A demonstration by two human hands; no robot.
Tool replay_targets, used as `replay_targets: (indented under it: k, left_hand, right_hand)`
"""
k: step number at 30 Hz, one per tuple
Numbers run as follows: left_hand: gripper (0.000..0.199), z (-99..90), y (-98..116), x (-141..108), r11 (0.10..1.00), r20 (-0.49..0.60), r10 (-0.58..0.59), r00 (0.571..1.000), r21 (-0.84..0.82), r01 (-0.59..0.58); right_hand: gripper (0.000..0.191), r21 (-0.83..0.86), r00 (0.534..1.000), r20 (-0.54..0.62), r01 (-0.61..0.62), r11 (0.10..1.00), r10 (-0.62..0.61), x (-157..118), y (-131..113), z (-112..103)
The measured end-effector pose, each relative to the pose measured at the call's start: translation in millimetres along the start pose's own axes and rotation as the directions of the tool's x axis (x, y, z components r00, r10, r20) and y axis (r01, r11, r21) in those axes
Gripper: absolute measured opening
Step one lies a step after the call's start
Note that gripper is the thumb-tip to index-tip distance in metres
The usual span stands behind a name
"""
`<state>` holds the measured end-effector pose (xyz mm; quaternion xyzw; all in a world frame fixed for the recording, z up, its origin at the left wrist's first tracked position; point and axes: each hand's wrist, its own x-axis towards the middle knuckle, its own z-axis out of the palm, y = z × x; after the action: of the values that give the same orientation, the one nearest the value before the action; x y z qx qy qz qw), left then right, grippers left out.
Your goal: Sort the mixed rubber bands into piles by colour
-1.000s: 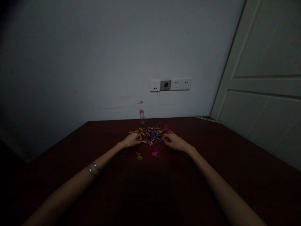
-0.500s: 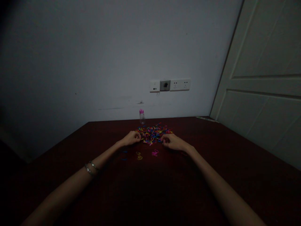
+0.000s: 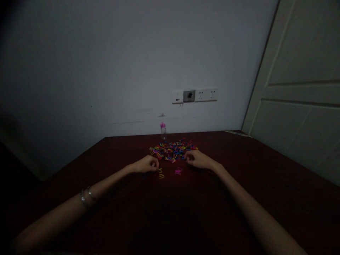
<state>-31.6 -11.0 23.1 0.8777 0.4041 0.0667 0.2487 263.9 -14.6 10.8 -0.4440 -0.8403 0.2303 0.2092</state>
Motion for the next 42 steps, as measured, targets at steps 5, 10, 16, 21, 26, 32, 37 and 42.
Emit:
replay_targets:
  k: [5,10,16,21,26,32,37,42]
  left_hand:
    - [0.014,7.6,7,-7,1.000,0.017,0.019,1.000,-0.013,-0.019]
    - [0.023,6.3,-4,0,0.997,-0.065,-0.026,0.998,-0.073,0.021]
    - [0.029,-9.3,-56,12,0.978,-0.375,-0.191,0.907,-0.147,0.145]
    - [0.031,-19.2,-101,22,0.890,-0.572,-0.408,0.711,-0.422,0.171]
    - [0.033,-24.5,-109,26,0.764,-0.599,-0.584,0.547,-0.634,0.121]
    - [0.032,-25.6,-108,33,0.750,-0.622,-0.614,0.485,-0.651,0.114]
    - [0.029,-21.4,-124,42,0.761,-0.660,-0.612,0.435,-0.642,0.096]
    - [0.030,-18.8,-136,46,0.740,-0.665,-0.645,0.377,-0.667,0.089]
  right_hand:
    - [0.021,-0.003,1.000,0.002,0.008,1.000,-0.008,1,0,1]
    - [0.019,0.015,1.000,0.003,0.004,1.000,-0.004,1,1,2]
    - [0.021,0.061,1.000,0.001,-0.001,0.998,0.001,2,4,4]
    - [0.021,0.094,0.999,-0.025,-0.019,0.995,0.021,5,12,11]
    - [0.024,0.077,0.997,-0.061,-0.037,0.996,0.042,7,15,18]
    - [0.024,0.054,0.994,-0.098,-0.035,0.998,0.040,10,14,24]
    - [0.025,0.045,0.987,-0.161,0.000,0.999,0.007,15,16,31]
    - [0.030,-0.046,0.980,-0.191,0.053,0.998,-0.061,20,9,34]
